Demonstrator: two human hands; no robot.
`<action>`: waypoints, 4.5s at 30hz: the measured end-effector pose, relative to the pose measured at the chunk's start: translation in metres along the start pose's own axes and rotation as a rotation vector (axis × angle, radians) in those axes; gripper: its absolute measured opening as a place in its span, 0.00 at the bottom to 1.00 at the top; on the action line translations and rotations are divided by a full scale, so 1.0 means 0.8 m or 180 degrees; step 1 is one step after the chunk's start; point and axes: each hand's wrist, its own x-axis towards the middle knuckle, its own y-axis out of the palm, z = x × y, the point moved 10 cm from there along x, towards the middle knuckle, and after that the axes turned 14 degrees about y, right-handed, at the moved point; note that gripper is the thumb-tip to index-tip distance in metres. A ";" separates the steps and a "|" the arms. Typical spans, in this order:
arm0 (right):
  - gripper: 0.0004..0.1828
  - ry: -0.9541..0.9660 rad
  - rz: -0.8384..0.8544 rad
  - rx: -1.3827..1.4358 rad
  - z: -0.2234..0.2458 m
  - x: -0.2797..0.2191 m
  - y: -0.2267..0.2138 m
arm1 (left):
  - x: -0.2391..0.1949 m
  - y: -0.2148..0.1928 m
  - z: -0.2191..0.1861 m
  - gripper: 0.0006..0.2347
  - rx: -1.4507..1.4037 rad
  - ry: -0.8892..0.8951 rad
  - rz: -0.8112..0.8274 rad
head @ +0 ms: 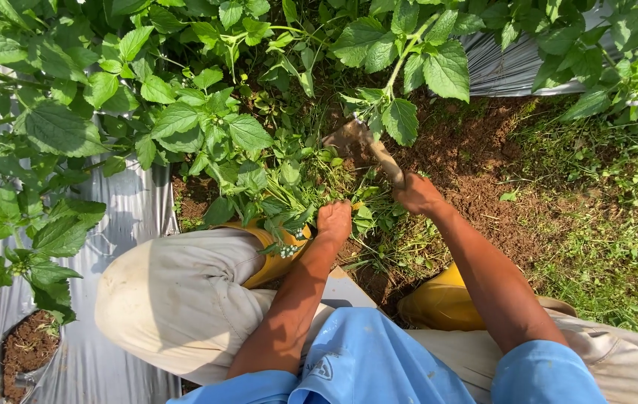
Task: The person pulls weeds from the ground by hand and uses a hoe to remove unwanted plants from the soil between rows of crops.
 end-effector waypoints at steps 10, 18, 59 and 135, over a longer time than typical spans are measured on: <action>0.25 0.0776 0.0984 0.2698 -0.048 0.065 0.079 | -0.008 -0.016 -0.002 0.16 -0.0022 0.0017 -0.0068; 0.20 0.0435 -0.0152 0.0462 0.066 -0.055 0.014 | -0.010 -0.041 -0.011 0.20 -0.0189 -0.0133 0.0270; 0.24 0.0233 -0.0101 0.0893 0.067 -0.131 -0.037 | -0.021 -0.080 -0.035 0.07 -0.0137 0.0043 -0.0571; 0.28 0.0863 -0.0060 -0.0163 -0.250 -0.158 -0.026 | -0.061 -0.048 -0.236 0.58 -0.0205 0.0079 0.1044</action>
